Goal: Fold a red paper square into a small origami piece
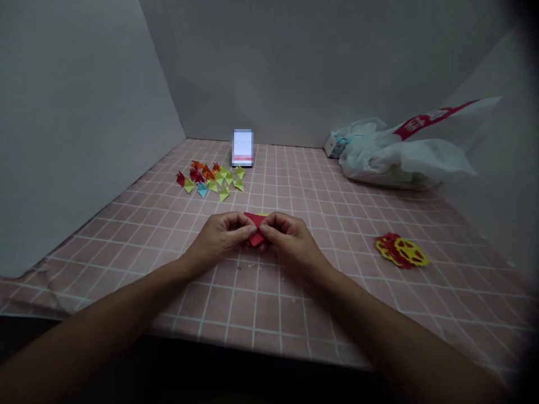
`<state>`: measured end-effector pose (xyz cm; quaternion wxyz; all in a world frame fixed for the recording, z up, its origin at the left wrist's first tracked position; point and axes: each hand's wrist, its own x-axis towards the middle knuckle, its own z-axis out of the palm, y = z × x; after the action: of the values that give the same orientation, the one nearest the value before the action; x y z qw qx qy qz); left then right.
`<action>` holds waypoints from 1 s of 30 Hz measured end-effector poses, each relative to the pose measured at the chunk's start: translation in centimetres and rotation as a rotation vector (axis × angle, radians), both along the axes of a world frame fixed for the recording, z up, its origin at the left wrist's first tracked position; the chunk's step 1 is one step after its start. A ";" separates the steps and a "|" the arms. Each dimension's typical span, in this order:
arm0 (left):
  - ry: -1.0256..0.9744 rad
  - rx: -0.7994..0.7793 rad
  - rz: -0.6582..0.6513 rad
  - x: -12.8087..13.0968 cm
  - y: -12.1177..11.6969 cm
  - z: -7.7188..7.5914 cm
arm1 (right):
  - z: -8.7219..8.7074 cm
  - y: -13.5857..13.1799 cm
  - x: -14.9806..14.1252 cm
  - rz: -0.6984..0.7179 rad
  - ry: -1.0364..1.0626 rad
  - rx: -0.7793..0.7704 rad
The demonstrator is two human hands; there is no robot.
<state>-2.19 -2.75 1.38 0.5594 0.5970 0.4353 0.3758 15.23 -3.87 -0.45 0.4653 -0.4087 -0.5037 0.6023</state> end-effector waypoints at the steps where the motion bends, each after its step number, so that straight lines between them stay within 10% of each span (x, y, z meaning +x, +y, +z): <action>1: 0.001 0.009 -0.014 0.0 0.0 0.0 | 0.0 0.0 0.0 -0.002 -0.011 -0.001; 30: -0.141 0.124 -0.123 0.0 0.1 -0.6 | 0.1 0.4 0.3 -0.123 0.094 0.011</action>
<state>-2.22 -2.70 0.76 0.5726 0.6282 0.3332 0.4079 15.49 -3.48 -0.39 0.5268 -0.4075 -0.4586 0.5883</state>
